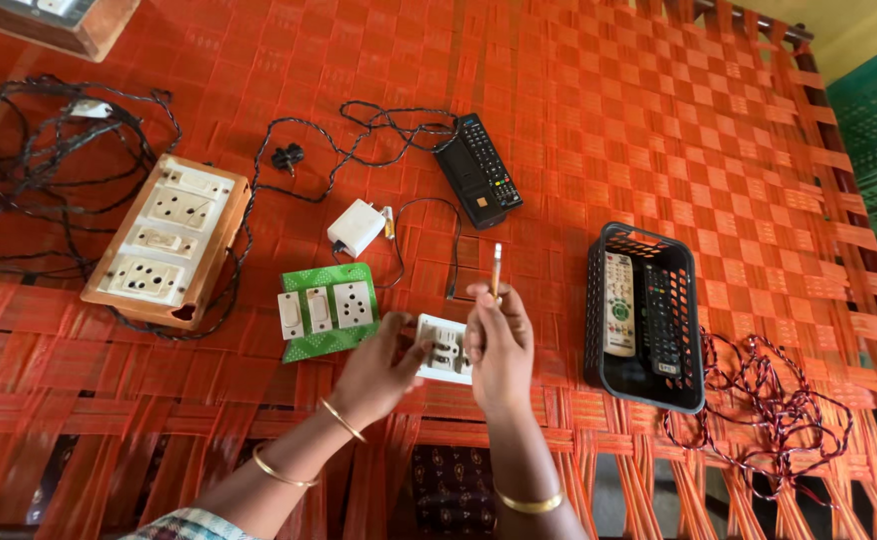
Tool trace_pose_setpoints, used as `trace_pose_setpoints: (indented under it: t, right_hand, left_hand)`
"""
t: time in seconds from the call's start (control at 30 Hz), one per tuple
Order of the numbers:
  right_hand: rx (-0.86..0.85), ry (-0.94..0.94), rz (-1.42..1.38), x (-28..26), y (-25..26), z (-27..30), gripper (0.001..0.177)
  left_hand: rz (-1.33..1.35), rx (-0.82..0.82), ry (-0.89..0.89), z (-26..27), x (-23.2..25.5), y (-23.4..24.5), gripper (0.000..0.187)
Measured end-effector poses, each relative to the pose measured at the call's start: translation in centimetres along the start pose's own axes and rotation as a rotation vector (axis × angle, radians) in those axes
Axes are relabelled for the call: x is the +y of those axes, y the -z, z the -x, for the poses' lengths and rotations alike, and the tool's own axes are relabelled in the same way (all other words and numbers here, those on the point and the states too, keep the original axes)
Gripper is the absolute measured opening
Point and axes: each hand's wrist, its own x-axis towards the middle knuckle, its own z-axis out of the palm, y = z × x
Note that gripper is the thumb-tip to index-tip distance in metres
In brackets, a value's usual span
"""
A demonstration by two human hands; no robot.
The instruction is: The person uses a screwdriver and an electrical tester to disassemble and inspect a white electrical switchboard on a woven bed. They remove screws from the housing, handle internal wires and switches, and check connections.
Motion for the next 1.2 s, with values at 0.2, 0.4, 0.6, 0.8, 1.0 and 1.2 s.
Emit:
trace_pose_setpoints:
  t: [0.2, 0.4, 0.6, 0.8, 1.0, 1.2]
  right_hand:
    - [0.024, 0.178, 0.363, 1.5, 0.3, -0.8, 0.012]
    - [0.139, 0.211, 0.509, 2.0, 1.5, -1.1, 0.013]
    - [0.255, 0.319, 0.516, 2.7, 5.0, -0.1, 0.010]
    - [0.423, 0.250, 0.596, 3.7, 10.3, 5.9, 0.014]
    - [0.130, 0.114, 1.054, 4.5, 6.5, 17.0, 0.019]
    - [-0.047, 0.128, 1.241, 1.3, 0.6, 19.7, 0.022]
  left_hand:
    - [-0.554, 0.155, -0.136, 3.0, 2.0, 2.7, 0.032]
    - [-0.568, 0.582, -0.344, 2.3, -1.2, 7.4, 0.010]
    - [-0.672, 0.634, -0.307, 1.1, -2.5, 8.0, 0.007]
    - [-0.741, 0.610, -0.304, 1.1, -2.9, 6.9, 0.009]
    - [-0.793, 0.578, -0.284, 0.9, -3.2, 5.7, 0.013]
    - [-0.865, 0.617, -0.283, 0.5, -3.5, 5.4, 0.015]
